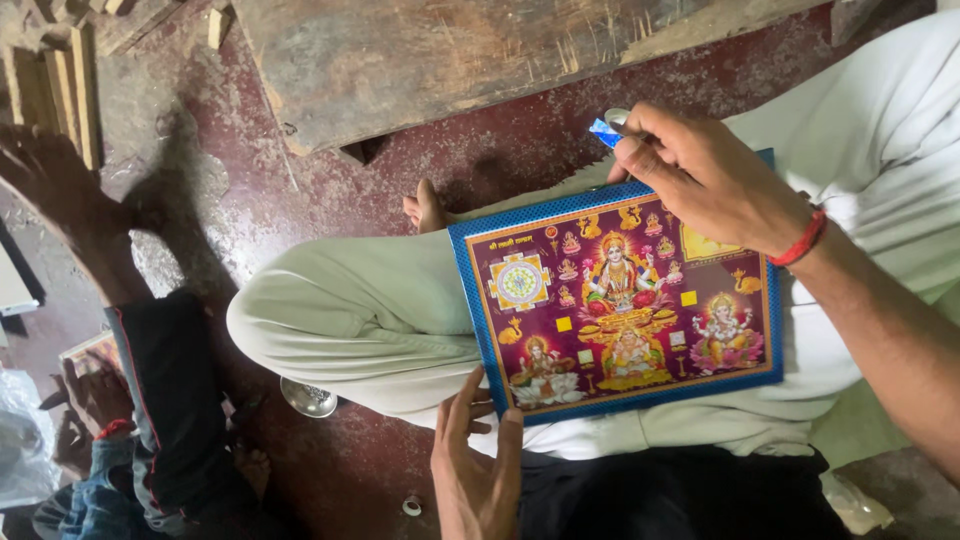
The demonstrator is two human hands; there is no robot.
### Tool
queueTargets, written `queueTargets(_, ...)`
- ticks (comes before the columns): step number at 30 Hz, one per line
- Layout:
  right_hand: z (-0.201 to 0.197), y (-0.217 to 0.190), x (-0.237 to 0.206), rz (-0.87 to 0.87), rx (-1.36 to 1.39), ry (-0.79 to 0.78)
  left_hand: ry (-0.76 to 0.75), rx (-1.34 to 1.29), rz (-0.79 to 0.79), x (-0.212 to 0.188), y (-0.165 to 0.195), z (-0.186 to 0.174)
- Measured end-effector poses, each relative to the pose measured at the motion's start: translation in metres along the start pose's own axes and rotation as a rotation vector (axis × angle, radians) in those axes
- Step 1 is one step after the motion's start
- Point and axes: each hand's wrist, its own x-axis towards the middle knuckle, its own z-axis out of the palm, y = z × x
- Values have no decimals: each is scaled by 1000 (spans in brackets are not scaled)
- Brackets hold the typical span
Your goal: The person sits on the floor and applies decorative tape to the edges of a printed religious poster. They tear off pieces of tape and press them along the borders of the poster, handling the poster and tape roll with both hands.
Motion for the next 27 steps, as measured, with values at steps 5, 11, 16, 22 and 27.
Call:
queueTargets(5, 2, 4, 3, -69, -74, -10, -46, 89, -58, 7, -5, 12)
queueTargets(11, 2, 13, -3, -17, -139, 20, -27, 351, 312, 9, -25, 31)
queueTargets(16, -6, 22, -7, -86, -83, 115, -45, 404, 313, 15, -36, 44)
queueTargets(22, 3, 22, -15, 64, -114, 107, -97, 487, 299, 10, -29, 35)
queueTargets(27, 3, 16, -15, -108, -115, 165, 7, 448, 446, 14, -9, 30)
